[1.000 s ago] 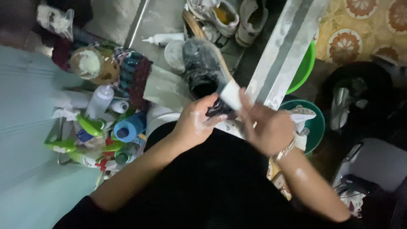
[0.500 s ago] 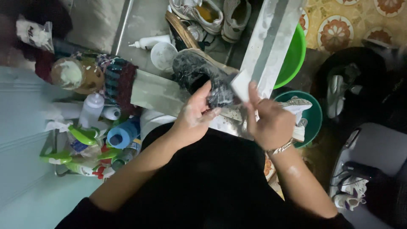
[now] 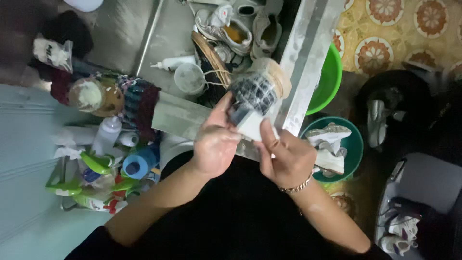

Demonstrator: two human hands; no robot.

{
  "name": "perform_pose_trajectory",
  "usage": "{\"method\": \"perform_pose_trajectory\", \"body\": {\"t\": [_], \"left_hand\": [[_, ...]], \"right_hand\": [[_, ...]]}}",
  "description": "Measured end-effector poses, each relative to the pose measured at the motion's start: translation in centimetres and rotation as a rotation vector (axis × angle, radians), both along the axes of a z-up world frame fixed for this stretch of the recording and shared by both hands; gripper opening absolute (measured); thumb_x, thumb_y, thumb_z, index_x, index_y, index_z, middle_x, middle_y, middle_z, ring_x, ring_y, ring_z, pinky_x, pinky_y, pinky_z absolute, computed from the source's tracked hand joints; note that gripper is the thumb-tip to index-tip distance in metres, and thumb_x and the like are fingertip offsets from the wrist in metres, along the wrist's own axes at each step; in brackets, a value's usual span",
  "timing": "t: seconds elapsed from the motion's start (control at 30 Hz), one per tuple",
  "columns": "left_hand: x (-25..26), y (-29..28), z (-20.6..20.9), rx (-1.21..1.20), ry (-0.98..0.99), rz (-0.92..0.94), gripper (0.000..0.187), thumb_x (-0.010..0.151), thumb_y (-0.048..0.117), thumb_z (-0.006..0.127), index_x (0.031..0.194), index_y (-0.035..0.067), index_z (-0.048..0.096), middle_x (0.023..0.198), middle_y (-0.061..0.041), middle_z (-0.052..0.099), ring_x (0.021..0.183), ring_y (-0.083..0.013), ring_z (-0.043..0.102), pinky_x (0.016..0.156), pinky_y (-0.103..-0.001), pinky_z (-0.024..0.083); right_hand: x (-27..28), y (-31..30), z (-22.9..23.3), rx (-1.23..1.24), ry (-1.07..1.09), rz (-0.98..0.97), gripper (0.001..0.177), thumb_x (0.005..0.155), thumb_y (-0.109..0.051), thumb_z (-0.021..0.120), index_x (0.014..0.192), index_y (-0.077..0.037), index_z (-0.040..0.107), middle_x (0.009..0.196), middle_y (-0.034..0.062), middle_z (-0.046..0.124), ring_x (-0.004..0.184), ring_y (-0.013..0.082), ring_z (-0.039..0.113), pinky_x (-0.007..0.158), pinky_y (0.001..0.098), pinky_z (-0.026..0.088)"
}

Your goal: Cleaning the soles and upper of various shoes using a brush and soap in a sink.

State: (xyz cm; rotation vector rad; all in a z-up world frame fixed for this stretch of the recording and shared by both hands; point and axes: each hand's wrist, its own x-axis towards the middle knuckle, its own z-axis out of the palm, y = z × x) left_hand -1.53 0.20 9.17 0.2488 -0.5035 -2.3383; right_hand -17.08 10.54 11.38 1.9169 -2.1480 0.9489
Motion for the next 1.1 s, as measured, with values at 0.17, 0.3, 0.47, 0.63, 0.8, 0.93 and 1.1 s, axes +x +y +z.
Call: {"method": "perform_pose_trajectory", "body": {"t": [0.17,0.3,0.47,0.63,0.8,0.93,1.1], "left_hand": [[0.2,0.2,1.1,0.092,0.001,0.033,0.079,0.098,0.012,0.055,0.163,-0.009,0.015,0.150,-0.019,0.050,0.141,-0.0269,0.051,0.128,-0.046,0.033],[0.6,0.3,1.9,0.042,-0.032,0.071,0.076,0.107,0.020,0.052,0.166,-0.010,0.015,0.151,-0.021,0.048,0.142,-0.0299,0.049,0.127,-0.050,0.031],[1.0,-0.1,2.9,0.032,0.007,0.054,0.067,0.107,0.018,0.046,0.163,-0.007,0.020,0.154,-0.023,0.049,0.145,-0.0308,0.048,0.129,-0.048,0.031],[1.3,-0.7,3.0,0.124,0.016,0.105,0.061,0.110,0.017,0.041,0.162,-0.009,0.023,0.152,-0.022,0.048,0.142,-0.0325,0.048,0.128,-0.051,0.032],[2.0,-1.6,4.2,0.125,0.256,0.127,0.058,0.104,-0.001,0.047,0.158,-0.011,0.028,0.127,-0.016,0.065,0.126,-0.0278,0.061,0.126,-0.048,0.033],[0.9,-1.8,7.8,-0.584,-0.613,-0.012,0.048,0.084,0.001,0.075,0.125,-0.010,0.053,0.104,-0.004,0.069,0.096,-0.0256,0.066,0.093,-0.046,0.053],[1.2,0.4,4.6,-1.491,-1.066,-0.043,0.060,0.073,0.007,0.076,0.127,-0.005,0.055,0.101,-0.014,0.067,0.096,-0.0332,0.065,0.087,-0.046,0.048]], "right_hand": [[-2.4,0.1,-2.0,-0.045,0.001,0.045,0.048,0.087,-0.010,0.083,0.133,-0.007,0.068,0.065,0.0069,0.052,0.055,0.0213,0.054,0.051,0.0353,0.042],[-1.3,0.1,-1.8,-0.102,-0.139,0.151,0.047,0.091,-0.006,0.076,0.136,-0.008,0.066,0.075,0.0084,0.060,0.060,0.0220,0.058,0.055,0.0334,0.046],[-2.7,-0.6,-4.1,-0.172,-0.094,0.174,0.048,0.081,-0.002,0.076,0.129,-0.004,0.068,0.063,0.0076,0.053,0.052,0.0239,0.054,0.049,0.0371,0.042],[-0.7,-0.3,-5.6,-0.230,-0.328,0.266,0.047,0.092,-0.002,0.071,0.138,-0.006,0.062,0.073,0.0090,0.056,0.061,0.0217,0.058,0.056,0.0325,0.049],[-3.4,1.4,-11.0,0.084,-0.372,-0.084,0.046,0.097,-0.013,0.073,0.142,-0.005,0.066,0.067,0.0082,0.056,0.056,0.0214,0.053,0.052,0.0356,0.046],[-3.7,-1.1,-9.0,0.146,-1.671,-0.290,0.047,0.108,-0.040,0.059,0.133,-0.001,0.063,0.091,0.0040,0.072,0.058,0.0131,0.061,0.046,0.0254,0.044],[-2.8,-2.8,-12.9,0.364,-2.353,0.045,0.068,0.100,-0.059,0.044,0.134,-0.001,0.058,0.114,0.0176,0.072,0.094,0.0289,0.073,0.080,0.0391,0.061]]}}
